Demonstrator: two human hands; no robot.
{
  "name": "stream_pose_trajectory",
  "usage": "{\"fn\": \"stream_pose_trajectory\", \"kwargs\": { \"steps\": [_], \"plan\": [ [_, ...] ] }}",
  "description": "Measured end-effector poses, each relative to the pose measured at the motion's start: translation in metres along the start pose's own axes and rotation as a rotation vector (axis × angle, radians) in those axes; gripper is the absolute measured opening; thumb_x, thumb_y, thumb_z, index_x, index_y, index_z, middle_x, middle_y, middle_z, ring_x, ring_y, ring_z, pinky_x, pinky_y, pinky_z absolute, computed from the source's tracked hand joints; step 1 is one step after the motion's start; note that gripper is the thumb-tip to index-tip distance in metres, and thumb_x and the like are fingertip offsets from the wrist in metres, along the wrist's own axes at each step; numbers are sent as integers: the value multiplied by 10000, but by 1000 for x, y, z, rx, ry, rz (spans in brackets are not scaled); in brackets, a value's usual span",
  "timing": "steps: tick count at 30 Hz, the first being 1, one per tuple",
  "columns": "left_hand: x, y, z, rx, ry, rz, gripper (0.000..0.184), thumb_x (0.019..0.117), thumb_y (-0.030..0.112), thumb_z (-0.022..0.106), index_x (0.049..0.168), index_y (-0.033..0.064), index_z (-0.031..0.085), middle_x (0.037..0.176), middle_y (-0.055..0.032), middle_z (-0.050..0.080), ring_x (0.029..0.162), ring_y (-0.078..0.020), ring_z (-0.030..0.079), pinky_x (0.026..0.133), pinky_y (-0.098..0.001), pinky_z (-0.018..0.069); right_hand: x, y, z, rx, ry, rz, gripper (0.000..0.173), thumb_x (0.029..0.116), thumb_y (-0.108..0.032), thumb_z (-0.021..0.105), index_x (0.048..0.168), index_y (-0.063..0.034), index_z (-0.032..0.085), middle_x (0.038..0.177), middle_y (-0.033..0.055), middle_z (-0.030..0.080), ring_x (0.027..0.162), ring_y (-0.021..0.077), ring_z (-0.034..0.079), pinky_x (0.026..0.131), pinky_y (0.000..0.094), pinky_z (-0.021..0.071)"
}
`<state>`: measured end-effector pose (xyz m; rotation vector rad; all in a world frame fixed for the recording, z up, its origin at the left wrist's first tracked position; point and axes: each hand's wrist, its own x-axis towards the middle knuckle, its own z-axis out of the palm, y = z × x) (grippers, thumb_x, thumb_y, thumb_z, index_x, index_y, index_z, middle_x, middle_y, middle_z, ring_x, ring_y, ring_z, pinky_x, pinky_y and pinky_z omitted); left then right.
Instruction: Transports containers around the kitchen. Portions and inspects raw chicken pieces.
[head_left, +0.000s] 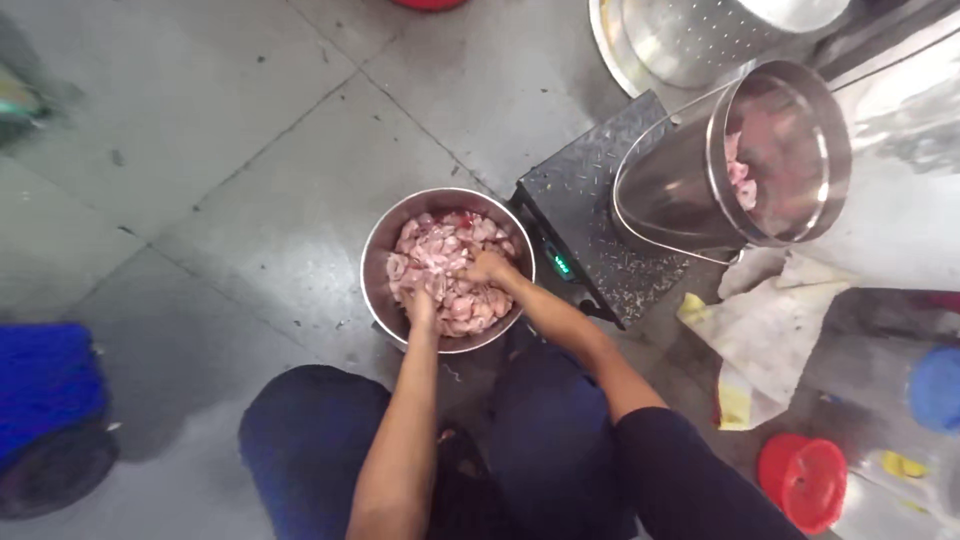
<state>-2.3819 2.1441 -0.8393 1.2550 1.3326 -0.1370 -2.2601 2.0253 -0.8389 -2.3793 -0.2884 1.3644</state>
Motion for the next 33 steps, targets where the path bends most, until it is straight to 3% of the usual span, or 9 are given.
{"fn": "stream_pose_trajectory", "kwargs": {
  "steps": [3, 5, 7, 15, 18, 24, 27, 30, 33],
  "plan": [
    [9, 0, 5, 15, -44, 16, 742, 1073, 487, 459, 1643, 108, 173, 1596, -212, 386, 1422, -331, 456, 1121, -563, 433, 11, 5, -7, 139, -60, -60, 832, 924, -672, 619, 1581, -207, 410, 1455, 226, 566, 1331, 403, 554, 1082, 638, 439],
    [15, -2, 8, -37, -101, 2, 635, 1073, 520, 428, 1530, 80, 416, 1429, -191, 562, 1246, -288, 597, 1001, -527, 521, 14, 4, -5, 181, -100, -75, 794, 937, -629, 635, 1557, -167, 451, 1442, 216, 580, 1332, 373, 559, 1101, 602, 436],
    [18, -1, 7, -77, -187, -34, 614, 1074, 549, 386, 1449, 77, 500, 1312, -173, 625, 1121, -267, 642, 913, -506, 554, 10, 4, -1, 255, -135, -67, 788, 938, -607, 655, 1539, -131, 473, 1441, 217, 580, 1331, 357, 561, 1108, 576, 438],
    [14, -1, 2, -140, -225, -81, 614, 1051, 561, 450, 1422, 77, 524, 1274, -170, 642, 1094, -268, 652, 894, -500, 562, 5, 1, 9, 357, -171, -134, 673, 978, -576, 608, 1405, -57, 579, 1324, 208, 634, 1195, 303, 617, 1027, 519, 482],
    [11, -5, -2, -94, -207, -108, 583, 1054, 532, 457, 1393, 66, 544, 1247, -167, 647, 1067, -262, 650, 868, -491, 560, -12, -1, 15, 332, -167, -162, 660, 998, -498, 620, 1483, -64, 515, 1390, 213, 606, 1272, 314, 589, 1085, 527, 455],
    [4, -3, -8, 243, -209, -89, 644, 1074, 537, 411, 1513, 66, 430, 1367, -238, 575, 1184, -343, 605, 960, -566, 512, -24, 10, -1, -228, -218, -79, 930, 901, -725, 583, 1580, -117, 399, 1519, 298, 460, 1369, 475, 487, 1080, 697, 396],
    [-12, -13, 4, 83, -126, -67, 629, 1100, 443, 418, 1623, 143, 235, 1467, -232, 512, 1254, -345, 580, 994, -554, 509, -18, 14, -2, -116, -254, -38, 905, 943, -713, 535, 1619, -148, 328, 1547, 263, 453, 1412, 445, 457, 1116, 686, 363],
    [-7, -19, 12, -97, -39, -121, 731, 1080, 490, 435, 1659, 215, 84, 1558, -232, 412, 1334, -362, 519, 1017, -582, 493, -9, 11, 8, 162, -235, -49, 789, 987, -609, 561, 1582, -119, 393, 1498, 221, 525, 1372, 368, 517, 1118, 608, 401],
    [0, -25, 19, -205, -13, -161, 733, 1059, 522, 446, 1646, 201, 146, 1505, -229, 475, 1274, -356, 578, 968, -583, 537, -9, 15, 15, 406, -209, -31, 710, 1007, -528, 587, 1521, -53, 467, 1484, 217, 539, 1375, 333, 520, 1148, 549, 404]
  ]
}}
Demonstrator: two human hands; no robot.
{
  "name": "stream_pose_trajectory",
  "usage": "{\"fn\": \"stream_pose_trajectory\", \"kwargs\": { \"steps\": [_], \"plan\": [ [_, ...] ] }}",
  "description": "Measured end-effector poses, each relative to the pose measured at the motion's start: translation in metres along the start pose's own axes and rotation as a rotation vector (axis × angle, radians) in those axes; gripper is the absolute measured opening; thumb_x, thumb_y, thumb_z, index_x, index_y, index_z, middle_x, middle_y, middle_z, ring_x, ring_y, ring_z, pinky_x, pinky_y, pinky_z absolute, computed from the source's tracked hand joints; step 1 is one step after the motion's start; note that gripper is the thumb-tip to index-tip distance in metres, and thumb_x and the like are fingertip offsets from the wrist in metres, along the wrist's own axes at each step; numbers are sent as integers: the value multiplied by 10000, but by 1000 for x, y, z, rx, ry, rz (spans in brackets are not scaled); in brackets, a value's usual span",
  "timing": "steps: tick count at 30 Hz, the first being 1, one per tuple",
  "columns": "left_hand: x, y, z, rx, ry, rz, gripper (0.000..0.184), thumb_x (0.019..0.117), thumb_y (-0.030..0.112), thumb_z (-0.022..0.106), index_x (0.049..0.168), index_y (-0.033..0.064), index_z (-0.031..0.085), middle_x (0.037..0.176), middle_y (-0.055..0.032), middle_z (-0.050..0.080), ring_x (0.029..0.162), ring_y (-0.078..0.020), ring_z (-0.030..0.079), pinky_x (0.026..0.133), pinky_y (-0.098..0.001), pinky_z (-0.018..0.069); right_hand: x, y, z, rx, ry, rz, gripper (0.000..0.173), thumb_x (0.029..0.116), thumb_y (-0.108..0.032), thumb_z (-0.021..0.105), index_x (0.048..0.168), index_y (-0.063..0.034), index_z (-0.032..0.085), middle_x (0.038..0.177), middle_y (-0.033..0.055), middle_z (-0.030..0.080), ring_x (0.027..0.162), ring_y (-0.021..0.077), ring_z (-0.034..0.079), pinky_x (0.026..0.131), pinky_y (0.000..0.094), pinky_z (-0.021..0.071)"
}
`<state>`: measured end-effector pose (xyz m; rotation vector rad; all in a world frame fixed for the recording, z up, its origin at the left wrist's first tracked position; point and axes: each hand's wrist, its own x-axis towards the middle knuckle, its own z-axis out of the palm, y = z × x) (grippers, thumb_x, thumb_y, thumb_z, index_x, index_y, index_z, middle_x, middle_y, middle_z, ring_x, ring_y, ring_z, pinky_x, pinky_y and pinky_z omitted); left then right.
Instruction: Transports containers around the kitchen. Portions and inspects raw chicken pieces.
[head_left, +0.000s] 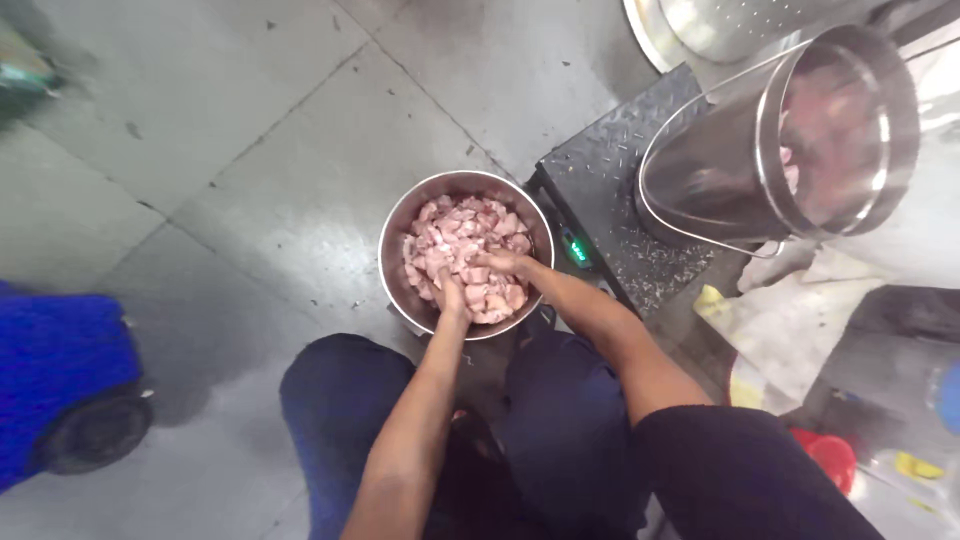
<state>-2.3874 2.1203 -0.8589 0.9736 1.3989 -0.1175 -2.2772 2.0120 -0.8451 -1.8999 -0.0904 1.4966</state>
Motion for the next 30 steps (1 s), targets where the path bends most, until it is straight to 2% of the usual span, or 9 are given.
{"fn": "stream_pose_trajectory", "kwargs": {
  "steps": [3, 5, 9, 11, 13, 16, 20, 24, 30],
  "plan": [
    [-6, 8, 0, -90, -66, -17, 598, 1065, 525, 414, 1482, 96, 439, 1249, -200, 632, 1039, -308, 664, 831, -536, 575, 2, 0, 3, 77, 18, -29, 658, 1023, -492, 576, 1483, -26, 501, 1479, 223, 536, 1372, 329, 515, 1150, 536, 399],
    [-11, 14, -2, -168, -125, -29, 577, 1063, 539, 387, 1341, 59, 543, 1080, -177, 679, 896, -287, 683, 744, -505, 586, 9, 3, 9, 64, 44, -85, 576, 1019, -447, 599, 1411, -25, 570, 1400, 207, 598, 1297, 299, 571, 1104, 506, 449],
    [-21, 11, -8, -235, -185, -3, 597, 1077, 560, 334, 1350, 67, 530, 1077, -163, 679, 912, -263, 684, 761, -476, 593, 0, -1, 16, 110, 36, -131, 456, 1053, -360, 556, 1357, -25, 613, 1374, 185, 614, 1266, 256, 581, 1091, 466, 455],
    [-24, 10, -4, -238, -93, 20, 554, 1075, 489, 413, 1326, 14, 550, 1095, -189, 665, 932, -279, 675, 795, -485, 587, -5, -7, 17, 137, 50, -146, 438, 1061, -345, 548, 1337, -14, 623, 1355, 182, 622, 1247, 236, 585, 1083, 446, 456],
    [-30, 10, 3, -213, 12, 64, 484, 1066, 420, 464, 1237, -15, 589, 1033, -190, 655, 882, -278, 665, 774, -479, 581, -6, -8, 20, 207, 79, -162, 451, 1022, -347, 618, 1323, -11, 626, 1293, 166, 657, 1186, 203, 624, 1048, 413, 496],
    [-41, 19, 8, -212, 72, 227, 378, 1090, 333, 453, 1124, 4, 635, 897, -140, 650, 759, -227, 653, 683, -428, 579, -11, -11, 24, 381, 108, -232, 397, 1005, -279, 645, 1303, -17, 615, 1128, 119, 691, 999, 148, 664, 910, 354, 560],
    [-56, 39, 15, -265, 64, 502, 300, 1074, 227, 456, 1213, 44, 648, 996, -115, 678, 879, -208, 679, 766, -432, 597, -29, -25, 25, 544, 151, -354, 374, 969, -304, 652, 1261, -70, 630, 968, 65, 710, 825, 131, 680, 754, 336, 591],
    [-72, 60, 15, -248, 46, 591, 311, 1049, 184, 467, 1261, 39, 641, 1043, -110, 678, 931, -197, 676, 814, -415, 589, -47, -48, 17, 536, 191, -427, 389, 955, -255, 657, 1289, -58, 624, 981, 78, 709, 822, 138, 675, 757, 344, 588],
    [-73, 45, 13, -362, -19, 426, 347, 1099, 254, 421, 1256, 26, 631, 1032, -139, 696, 909, -234, 702, 803, -457, 611, -50, -37, 23, 483, 188, -408, 362, 954, -198, 667, 1246, 13, 632, 1004, 102, 714, 877, 138, 692, 830, 347, 598]
  ]
}}
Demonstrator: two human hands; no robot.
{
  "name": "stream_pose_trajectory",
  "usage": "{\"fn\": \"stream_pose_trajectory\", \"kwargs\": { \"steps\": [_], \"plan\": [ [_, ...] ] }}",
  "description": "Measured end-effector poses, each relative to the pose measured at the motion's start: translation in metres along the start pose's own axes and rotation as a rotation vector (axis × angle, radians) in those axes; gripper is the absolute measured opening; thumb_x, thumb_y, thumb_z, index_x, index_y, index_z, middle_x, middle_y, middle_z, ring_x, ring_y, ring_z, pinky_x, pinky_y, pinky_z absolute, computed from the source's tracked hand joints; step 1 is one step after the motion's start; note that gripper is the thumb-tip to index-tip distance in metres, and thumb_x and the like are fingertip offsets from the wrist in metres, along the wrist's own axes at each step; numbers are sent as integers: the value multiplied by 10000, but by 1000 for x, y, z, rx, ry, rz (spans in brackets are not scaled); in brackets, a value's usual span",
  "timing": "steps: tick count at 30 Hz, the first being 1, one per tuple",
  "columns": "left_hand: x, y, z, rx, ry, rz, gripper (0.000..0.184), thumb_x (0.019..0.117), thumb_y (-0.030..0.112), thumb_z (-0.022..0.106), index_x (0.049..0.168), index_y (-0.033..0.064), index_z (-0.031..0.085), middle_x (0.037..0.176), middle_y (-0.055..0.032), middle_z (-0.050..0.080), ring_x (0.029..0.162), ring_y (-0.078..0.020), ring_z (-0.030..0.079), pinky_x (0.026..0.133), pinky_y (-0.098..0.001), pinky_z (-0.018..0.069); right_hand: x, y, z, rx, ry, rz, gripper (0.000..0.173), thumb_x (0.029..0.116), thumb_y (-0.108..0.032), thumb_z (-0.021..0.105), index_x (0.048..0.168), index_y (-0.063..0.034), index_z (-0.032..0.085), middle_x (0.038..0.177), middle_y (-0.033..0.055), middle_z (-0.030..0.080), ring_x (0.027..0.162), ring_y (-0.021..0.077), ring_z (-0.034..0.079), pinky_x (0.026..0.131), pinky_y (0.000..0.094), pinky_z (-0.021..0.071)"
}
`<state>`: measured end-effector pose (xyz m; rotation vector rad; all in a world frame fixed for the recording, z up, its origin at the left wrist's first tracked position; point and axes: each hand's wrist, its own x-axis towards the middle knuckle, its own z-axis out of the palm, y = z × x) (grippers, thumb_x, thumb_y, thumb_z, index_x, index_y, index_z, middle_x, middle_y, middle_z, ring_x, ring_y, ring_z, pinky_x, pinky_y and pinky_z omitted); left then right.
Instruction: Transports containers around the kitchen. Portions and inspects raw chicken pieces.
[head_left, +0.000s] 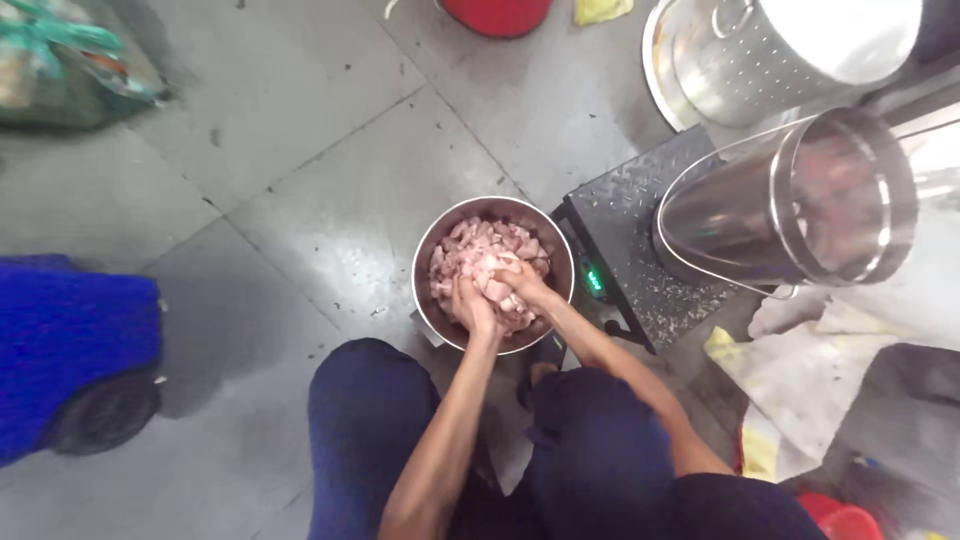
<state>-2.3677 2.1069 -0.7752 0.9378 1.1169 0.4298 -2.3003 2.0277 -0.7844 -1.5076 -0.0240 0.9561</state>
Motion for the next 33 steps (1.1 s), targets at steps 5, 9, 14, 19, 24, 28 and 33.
{"fn": "stream_pose_trajectory", "kwargs": {
  "steps": [5, 9, 14, 19, 24, 28, 33],
  "plan": [
    [-27, 23, -3, 71, -56, 65, 374, 1072, 191, 400, 1354, 19, 576, 1010, -106, 676, 825, -177, 678, 714, -373, 599, -24, -22, -2, 17, -14, -66, 378, 921, -179, 666, 1249, 6, 627, 961, 73, 716, 832, 118, 693, 788, 326, 605],
    [-17, 6, -5, 59, 1, -23, 354, 1087, 220, 401, 1301, 28, 607, 1020, -128, 682, 867, -210, 685, 755, -420, 599, -18, -5, -1, -16, -15, -30, 381, 939, -183, 671, 1256, 23, 621, 987, 87, 714, 856, 116, 691, 815, 326, 599],
    [-29, 12, -3, 55, -59, -31, 365, 1081, 221, 415, 1334, 26, 592, 1047, -130, 684, 882, -205, 687, 769, -414, 599, -34, -1, -3, 19, 39, -82, 476, 915, -205, 668, 1319, 33, 590, 1062, 111, 714, 909, 138, 696, 851, 350, 599],
    [-68, 67, 14, 24, -221, 165, 449, 1027, 176, 389, 1429, 13, 505, 1158, -118, 659, 978, -188, 673, 826, -398, 597, -78, -74, -4, 14, 61, -360, 490, 871, -160, 692, 1295, 66, 595, 1063, 106, 712, 913, 93, 690, 849, 306, 598],
    [-118, 133, 57, -100, -574, 252, 447, 1031, 158, 312, 1438, 26, 442, 1136, -91, 655, 969, -171, 680, 833, -381, 606, -140, -152, -20, -56, 247, -673, 518, 844, -196, 756, 1244, 102, 618, 1110, 152, 701, 964, 110, 693, 890, 310, 600],
    [-183, 177, 126, -181, -850, 192, 402, 1078, 273, 343, 1423, 131, 495, 1035, -43, 684, 874, -146, 692, 751, -357, 613, -214, -226, -58, -106, 484, -764, 554, 856, -192, 779, 1353, -34, 594, 1095, 99, 716, 864, 143, 708, 745, 355, 637],
    [-245, 176, 259, -112, -1223, 151, 436, 1108, 358, 375, 1381, 87, 580, 1139, -115, 689, 988, -199, 685, 864, -430, 597, -281, -281, -157, -344, 767, -769, 569, 961, -406, 701, 1457, -211, 505, 1097, 11, 698, 778, 89, 677, 657, 288, 612]
  ]
}}
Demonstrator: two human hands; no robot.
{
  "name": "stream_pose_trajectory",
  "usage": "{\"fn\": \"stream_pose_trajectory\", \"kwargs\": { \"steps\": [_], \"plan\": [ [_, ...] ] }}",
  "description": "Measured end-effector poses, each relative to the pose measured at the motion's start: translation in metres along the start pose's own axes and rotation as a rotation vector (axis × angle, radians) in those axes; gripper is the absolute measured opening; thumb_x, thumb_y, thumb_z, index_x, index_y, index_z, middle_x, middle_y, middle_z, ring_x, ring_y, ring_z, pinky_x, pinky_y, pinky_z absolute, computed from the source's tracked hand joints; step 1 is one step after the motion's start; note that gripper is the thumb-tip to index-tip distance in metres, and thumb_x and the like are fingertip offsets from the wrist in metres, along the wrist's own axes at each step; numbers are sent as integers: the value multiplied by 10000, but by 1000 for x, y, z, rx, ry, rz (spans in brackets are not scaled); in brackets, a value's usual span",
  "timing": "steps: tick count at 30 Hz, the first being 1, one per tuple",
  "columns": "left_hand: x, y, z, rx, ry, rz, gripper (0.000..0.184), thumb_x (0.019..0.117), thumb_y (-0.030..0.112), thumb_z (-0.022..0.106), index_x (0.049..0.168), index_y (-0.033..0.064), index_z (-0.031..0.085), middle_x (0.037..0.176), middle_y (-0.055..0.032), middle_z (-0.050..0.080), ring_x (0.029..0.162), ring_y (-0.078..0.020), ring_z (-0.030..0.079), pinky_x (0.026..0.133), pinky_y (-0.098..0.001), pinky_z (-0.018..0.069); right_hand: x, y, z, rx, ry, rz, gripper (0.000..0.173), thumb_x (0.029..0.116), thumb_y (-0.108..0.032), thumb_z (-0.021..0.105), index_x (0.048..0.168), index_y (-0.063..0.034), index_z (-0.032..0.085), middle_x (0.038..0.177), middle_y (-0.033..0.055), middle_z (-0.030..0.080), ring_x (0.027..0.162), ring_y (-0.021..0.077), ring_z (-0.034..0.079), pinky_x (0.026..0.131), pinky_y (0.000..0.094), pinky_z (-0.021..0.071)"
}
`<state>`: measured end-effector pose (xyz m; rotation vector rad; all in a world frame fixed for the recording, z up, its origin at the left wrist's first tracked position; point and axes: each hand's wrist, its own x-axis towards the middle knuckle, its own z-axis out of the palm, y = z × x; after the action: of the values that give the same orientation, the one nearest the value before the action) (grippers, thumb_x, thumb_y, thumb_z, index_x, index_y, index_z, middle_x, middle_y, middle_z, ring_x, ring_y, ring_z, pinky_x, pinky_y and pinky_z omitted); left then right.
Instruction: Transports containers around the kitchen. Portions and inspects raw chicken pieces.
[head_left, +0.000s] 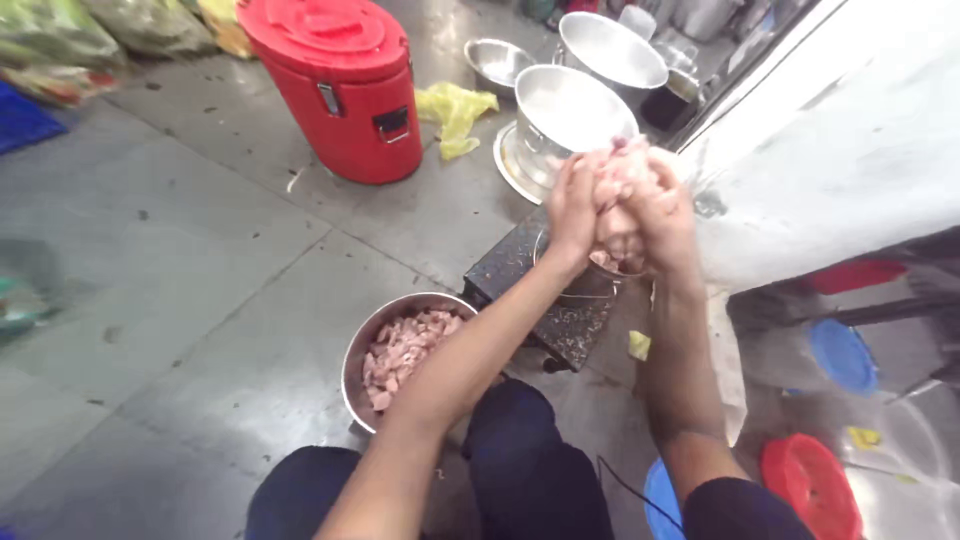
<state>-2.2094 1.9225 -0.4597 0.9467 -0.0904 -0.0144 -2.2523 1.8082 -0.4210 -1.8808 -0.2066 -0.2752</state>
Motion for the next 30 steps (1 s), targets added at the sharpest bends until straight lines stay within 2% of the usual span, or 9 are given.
{"fn": "stream_pose_trajectory", "kwargs": {
  "steps": [3, 6, 10, 13, 17, 20, 23, 27, 30],
  "plan": [
    [44, -20, 0, 374, -252, -322, 540, 1110, 478, 314, 1452, 110, 513, 1295, -171, 637, 1156, -284, 634, 963, -521, 531, 40, 51, -41, -147, -28, 209, 618, 956, -372, 687, 1472, -105, 475, 1134, 77, 688, 884, 138, 693, 787, 363, 614],
    [34, -5, -49, 736, -371, -349, 408, 1074, 329, 488, 1302, 39, 662, 1207, -198, 675, 1080, -313, 648, 924, -550, 513, 63, 98, -73, -524, -370, 545, 601, 995, -384, 663, 1501, -110, 490, 1307, 176, 653, 1117, 279, 664, 958, 522, 542],
    [-23, 8, -182, 688, -166, -477, 431, 1092, 295, 492, 1477, 105, 530, 1305, -144, 675, 1148, -264, 678, 963, -467, 554, 42, 79, -72, -641, -187, 351, 410, 1008, -369, 638, 1321, -103, 643, 1234, 134, 688, 999, 259, 722, 850, 507, 615],
    [-91, -28, -294, 634, 322, -478, 390, 1085, 243, 501, 1431, 71, 554, 1294, -153, 670, 1113, -240, 677, 940, -435, 554, -11, 69, 3, -454, -326, 119, 273, 1024, -249, 601, 1196, -56, 689, 1062, 105, 724, 814, 166, 710, 734, 392, 621],
    [-189, -105, -362, 615, 895, -499, 513, 1064, 196, 514, 1529, 1, 422, 1497, -215, 510, 1327, -269, 549, 1101, -447, 462, -86, 179, 180, -188, -1028, 281, 510, 943, -208, 743, 1402, -43, 593, 1332, 155, 663, 1185, 230, 670, 1030, 421, 551],
    [-204, -149, -369, 464, 1153, -474, 575, 1070, 209, 513, 1594, 75, 318, 1500, -202, 495, 1254, -277, 574, 1005, -458, 509, -130, 261, 284, -412, -1124, 403, 849, 873, -411, 797, 1570, -111, 419, 1543, 276, 435, 1402, 412, 467, 1141, 564, 411],
    [-192, -156, -382, 555, 1224, -490, 568, 1105, 285, 440, 1606, 61, 295, 1570, -204, 432, 1409, -292, 477, 1148, -475, 416, -138, 304, 338, -543, -896, 496, 884, 873, -605, 711, 1602, -232, 378, 1664, 273, 212, 1502, 478, 290, 1126, 627, 414],
    [-188, -171, -396, 855, 1031, -592, 644, 1083, 297, 429, 1648, 98, 193, 1675, -194, 263, 1540, -322, 288, 1242, -556, 241, -113, 326, 362, -523, -894, 489, 854, 907, -644, 656, 1620, -300, 335, 1629, 173, 376, 1495, 409, 349, 1146, 641, 378],
    [-191, -157, -410, 688, 939, -578, 560, 1126, 362, 291, 1627, 113, 256, 1576, -135, 445, 1396, -215, 490, 1139, -444, 430, -96, 334, 380, -517, -997, 484, 864, 896, -690, 629, 1600, -248, 394, 1608, 199, 402, 1495, 432, 332, 1166, 658, 334]
  ]
}}
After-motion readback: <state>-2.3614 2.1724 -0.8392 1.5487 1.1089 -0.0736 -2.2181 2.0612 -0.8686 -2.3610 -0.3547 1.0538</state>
